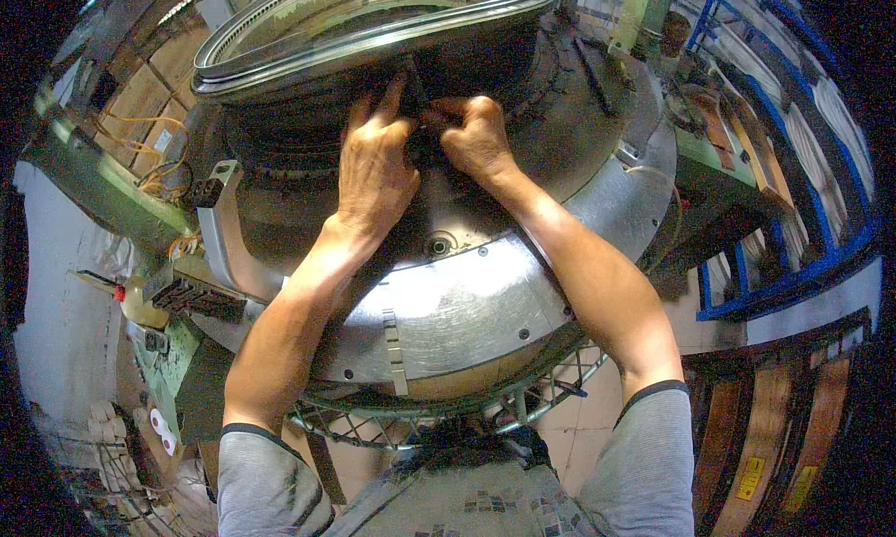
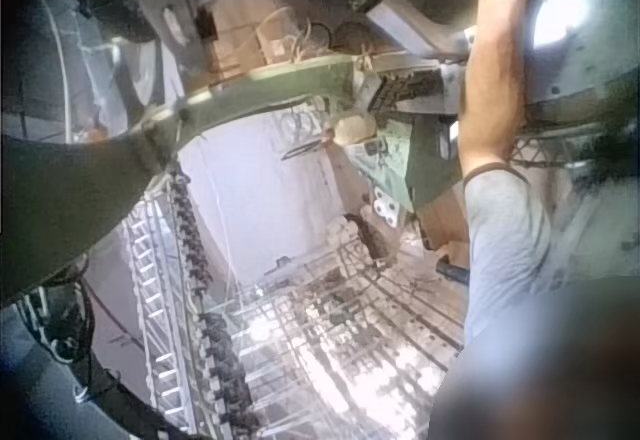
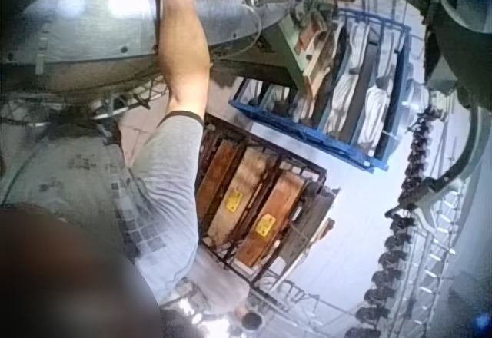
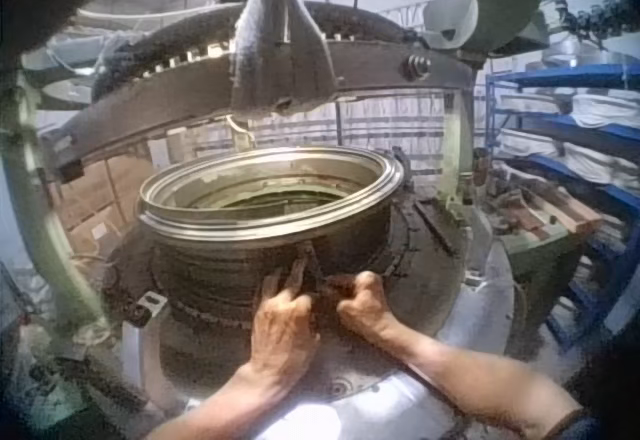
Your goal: The person inserts small rectangular components into slots around the rim of a large circular machine part. They retrieve components from a nearby tray, align them, and press them into place repeatedly.
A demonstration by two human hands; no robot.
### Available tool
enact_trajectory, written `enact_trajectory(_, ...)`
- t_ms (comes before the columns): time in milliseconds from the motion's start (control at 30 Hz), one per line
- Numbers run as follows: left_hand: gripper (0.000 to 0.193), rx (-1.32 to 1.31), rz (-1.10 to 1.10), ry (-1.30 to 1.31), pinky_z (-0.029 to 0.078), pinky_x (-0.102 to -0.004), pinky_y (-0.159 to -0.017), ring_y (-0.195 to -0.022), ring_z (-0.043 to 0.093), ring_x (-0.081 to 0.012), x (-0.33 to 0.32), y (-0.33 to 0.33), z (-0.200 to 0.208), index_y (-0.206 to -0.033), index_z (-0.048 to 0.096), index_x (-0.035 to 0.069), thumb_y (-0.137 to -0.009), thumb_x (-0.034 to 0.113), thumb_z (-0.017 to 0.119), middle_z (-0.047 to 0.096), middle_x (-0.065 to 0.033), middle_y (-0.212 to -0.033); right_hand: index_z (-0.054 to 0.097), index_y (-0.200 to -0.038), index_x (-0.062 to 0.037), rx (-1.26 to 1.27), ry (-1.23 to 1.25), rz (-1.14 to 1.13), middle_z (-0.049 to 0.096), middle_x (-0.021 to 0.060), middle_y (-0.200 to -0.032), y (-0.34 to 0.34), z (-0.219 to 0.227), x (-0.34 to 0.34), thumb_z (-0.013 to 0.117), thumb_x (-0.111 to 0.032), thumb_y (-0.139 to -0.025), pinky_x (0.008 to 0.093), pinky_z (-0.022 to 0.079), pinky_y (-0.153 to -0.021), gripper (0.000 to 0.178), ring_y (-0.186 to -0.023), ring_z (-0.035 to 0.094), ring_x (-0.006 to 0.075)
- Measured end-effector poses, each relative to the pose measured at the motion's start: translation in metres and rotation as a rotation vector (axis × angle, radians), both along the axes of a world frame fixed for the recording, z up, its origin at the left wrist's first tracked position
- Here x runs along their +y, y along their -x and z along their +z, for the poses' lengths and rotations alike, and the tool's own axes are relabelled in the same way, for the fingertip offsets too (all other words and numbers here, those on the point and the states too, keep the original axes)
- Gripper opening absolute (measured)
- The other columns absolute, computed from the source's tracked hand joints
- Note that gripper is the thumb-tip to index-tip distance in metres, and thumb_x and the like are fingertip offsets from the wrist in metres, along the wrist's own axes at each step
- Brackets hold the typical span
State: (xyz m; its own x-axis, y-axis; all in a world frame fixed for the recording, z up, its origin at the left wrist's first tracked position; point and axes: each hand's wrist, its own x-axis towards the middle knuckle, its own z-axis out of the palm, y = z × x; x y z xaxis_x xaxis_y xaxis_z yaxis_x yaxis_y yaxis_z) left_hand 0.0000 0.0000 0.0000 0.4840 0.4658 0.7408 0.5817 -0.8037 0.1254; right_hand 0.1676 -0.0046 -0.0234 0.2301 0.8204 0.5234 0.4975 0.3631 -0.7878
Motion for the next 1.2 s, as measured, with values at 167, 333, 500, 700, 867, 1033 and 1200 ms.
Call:
enact_trajectory(167,0.043,0.006,-0.005,-0.009,0.039,-0.051,-0.111,-0.128,0.047,-0.0395,-0.0008,0.0004,0.0005,-0.093,0.074,0.003,-0.051,0.004,0.081,0.048,-0.0154,-0.148,0.077,-0.1,-0.0001,-0.014,-0.02,0.001,0.075,0.0196,-0.09,-0.0014,-0.0037,0.0022,0.064,-0.005,-0.075,0.0326,0.056,-0.074,0.029,-0.075,0.072,0.0203)
enact_trajectory(333,0.044,-0.008,-0.015,-0.008,0.04,-0.052,-0.109,-0.128,0.046,-0.0395,0.0006,-0.0003,-0.0008,-0.095,0.075,0.004,-0.051,0.004,0.081,0.046,-0.0145,-0.15,0.077,-0.1,-0.0009,-0.057,-0.055,-0.011,0.075,0.0207,-0.09,-0.0022,-0.0049,0.0042,0.064,-0.006,-0.075,0.0338,0.056,-0.074,0.029,-0.075,0.072,0.0214)
enact_trajectory(500,0.044,0.027,0.011,0.004,0.041,-0.0529,-0.108,-0.129,0.046,-0.0399,0.0005,-0.0002,-0.0008,-0.096,0.075,0.004,-0.052,0.003,0.081,0.044,-0.0132,-0.152,0.076,-0.1,0.0007,-0.068,-0.083,-0.001,0.075,0.0185,-0.089,-0.0008,-0.0043,0.003,0.069,-0.008,-0.08,0.0328,0.055,-0.072,0.023,-0.075,0.07,0.0182)
enact_trajectory(700,0.044,0.037,0.006,0.008,0.042,-0.055,-0.107,-0.13,0.045,-0.0408,0.001,-0.0004,-0.0002,-0.095,0.075,0.004,-0.052,0.003,0.081,0.042,-0.0127,-0.153,0.076,-0.1,0.0019,-0.072,-0.059,-0.026,0.076,0.0161,-0.088,-0.0003,-0.0037,0.0011,0.073,-0.01,-0.085,0.031,0.054,-0.07,0.02,-0.075,0.067,0.0137)
enact_trajectory(867,0.043,0.031,0.002,0.013,0.042,-0.0568,-0.106,-0.13,0.044,-0.0408,0.0007,0.0001,-0.0011,-0.095,0.074,0.004,-0.052,0.003,0.081,0.042,-0.0123,-0.154,0.078,-0.099,-0.0031,-0.065,-0.075,-0.042,0.075,0.0199,-0.086,-0.0001,-0.0042,0.0026,0.068,-0.009,-0.08,0.0344,0.055,-0.069,0.022,-0.07,0.071,0.0193)
enact_trajectory(1033,0.041,0.036,0.006,0.009,0.042,-0.0553,-0.106,-0.129,0.044,-0.0403,0.0021,-0.0011,-0.0016,-0.094,0.075,0.005,-0.053,0.003,0.08,0.042,-0.0119,-0.154,0.078,-0.099,-0.0021,-0.072,-0.064,-0.039,0.075,0.02,-0.088,-0.0002,-0.0035,0.0022,0.067,-0.008,-0.079,0.0344,0.056,-0.071,0.023,-0.072,0.072,0.0198)
enact_trajectory(1200,0.042,0.067,0.024,0.003,0.041,-0.0544,-0.108,-0.129,0.044,-0.0408,0.0022,-0.0009,-0.0012,-0.096,0.075,0.004,-0.054,0.003,0.079,0.042,-0.012,-0.154,0.077,-0.099,-0.0013,-0.067,-0.059,-0.052,0.075,0.0202,-0.089,0.0004,-0.003,0.002,0.065,-0.006,-0.076,0.0345,0.057,-0.073,0.026,-0.074,0.073,0.0216)
